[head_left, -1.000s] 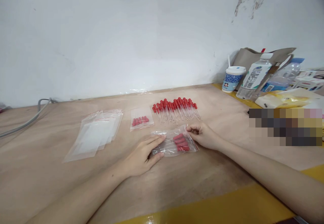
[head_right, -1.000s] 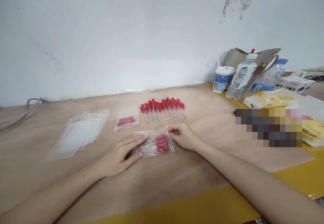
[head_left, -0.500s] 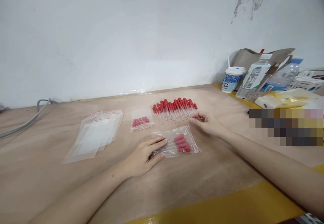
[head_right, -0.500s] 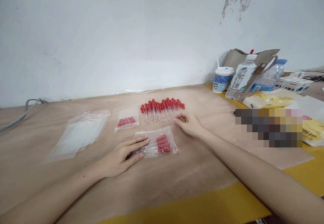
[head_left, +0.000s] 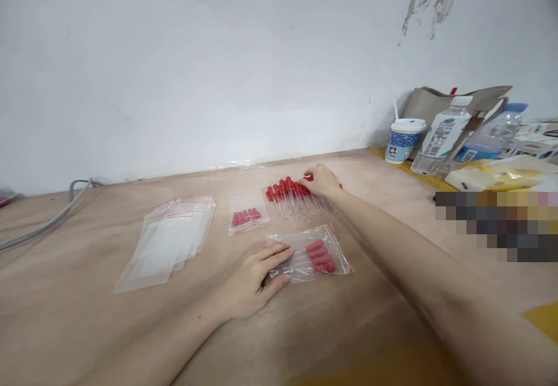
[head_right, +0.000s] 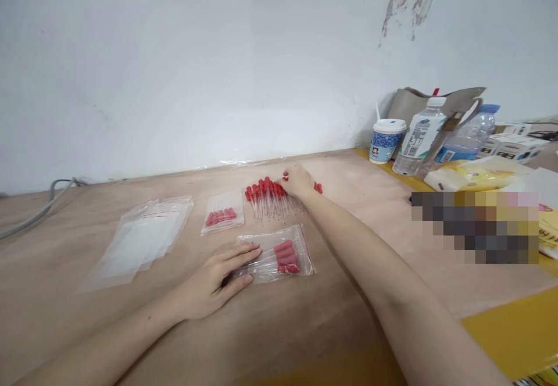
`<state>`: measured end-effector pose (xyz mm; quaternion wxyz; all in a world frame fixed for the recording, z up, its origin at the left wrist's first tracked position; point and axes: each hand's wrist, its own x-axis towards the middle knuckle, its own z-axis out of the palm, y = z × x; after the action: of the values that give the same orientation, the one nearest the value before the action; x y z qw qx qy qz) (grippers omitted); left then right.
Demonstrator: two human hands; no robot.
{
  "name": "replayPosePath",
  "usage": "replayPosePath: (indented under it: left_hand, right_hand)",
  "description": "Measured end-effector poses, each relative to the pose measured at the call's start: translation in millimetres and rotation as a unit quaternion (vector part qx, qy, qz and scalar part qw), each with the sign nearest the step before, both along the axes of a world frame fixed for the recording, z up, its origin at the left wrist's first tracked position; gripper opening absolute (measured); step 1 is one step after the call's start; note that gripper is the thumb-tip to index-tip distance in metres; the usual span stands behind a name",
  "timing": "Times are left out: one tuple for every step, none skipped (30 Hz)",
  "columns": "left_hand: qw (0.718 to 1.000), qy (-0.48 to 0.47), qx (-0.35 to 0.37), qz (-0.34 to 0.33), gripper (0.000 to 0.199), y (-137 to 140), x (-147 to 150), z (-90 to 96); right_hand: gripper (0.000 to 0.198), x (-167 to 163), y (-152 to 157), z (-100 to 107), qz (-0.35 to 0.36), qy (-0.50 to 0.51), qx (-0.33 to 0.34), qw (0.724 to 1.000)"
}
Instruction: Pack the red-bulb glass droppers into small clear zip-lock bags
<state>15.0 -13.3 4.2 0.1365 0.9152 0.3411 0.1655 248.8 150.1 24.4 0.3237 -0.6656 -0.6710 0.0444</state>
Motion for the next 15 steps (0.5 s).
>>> replayPosePath:
  left_hand:
    - [1.0, 0.002, 0.0, 0.001, 0.041, 0, 0, 0.1]
    - [1.0, 0.004, 0.0, 0.001, 0.041, 0, 0, 0.0]
    - [1.0, 0.005, 0.0, 0.001, 0.042, 0, 0, -0.1]
    - [1.0, 0.005, 0.0, 0.001, 0.042, 0, 0, -0.3]
    - [1.0, 0.005, -0.001, 0.001, 0.042, 0, 0, -0.4]
    - [1.0, 0.004, -0.002, 0.001, 0.042, 1, 0, -0.5]
    - [1.0, 0.003, -0.003, 0.0, 0.042, 1, 0, -0.5]
    - [1.0, 0.002, -0.004, -0.001, 0.042, 1, 0, -0.4]
    - [1.0, 0.001, -0.002, -0.001, 0.041, 1, 1, -0.3]
    - [1.0, 0.0, -0.001, -0.002, 0.041, 1, 1, -0.3]
    - [1.0, 0.001, 0.001, -0.002, 0.041, 1, 1, -0.2]
    - [1.0, 0.002, 0.001, -0.002, 0.041, 1, 0, -0.3]
    - [1.0, 0.004, 0.001, -0.002, 0.041, 0, 0, -0.3]
    - [1.0, 0.005, 0.001, -0.002, 0.041, 0, 0, -0.4]
    - [1.0, 0.006, 0.001, -0.002, 0.041, 0, 0, -0.5]
  right_hand:
    - [0.027, -2, 2, 0, -0.003, 0.003, -0.005, 1.0]
    - [0.023, -4, 3, -1, -0.007, 0.007, -0.011, 1.0]
    - [0.018, -5, 5, -1, -0.011, 0.015, -0.015, 1.0]
    - [0.014, -6, 6, -1, -0.015, 0.024, -0.02, 0.999]
    - [0.012, -7, 8, -1, -0.017, 0.035, -0.023, 0.999]
    - [0.011, -7, 9, -1, -0.016, 0.048, -0.026, 0.998]
    - [0.01, -7, 11, 0, -0.012, 0.061, -0.028, 0.998]
    - [0.01, -7, 12, 1, -0.005, 0.075, -0.029, 0.997]
    - [0.009, -6, 12, 3, 0.005, 0.089, -0.028, 0.996]
    - [0.009, -5, 11, 5, 0.018, 0.104, -0.026, 0.994]
    - [0.01, -3, 10, 7, 0.032, 0.119, -0.022, 0.992]
    - [0.01, 0, 6, 10, 0.045, 0.131, -0.017, 0.99]
    - [0.011, 4, 1, 12, 0.056, 0.149, -0.003, 0.987]
    - [0.013, 10, -6, 14, 0.065, 0.178, 0.023, 0.982]
    - [0.015, 16, -15, 16, 0.073, 0.213, 0.054, 0.973]
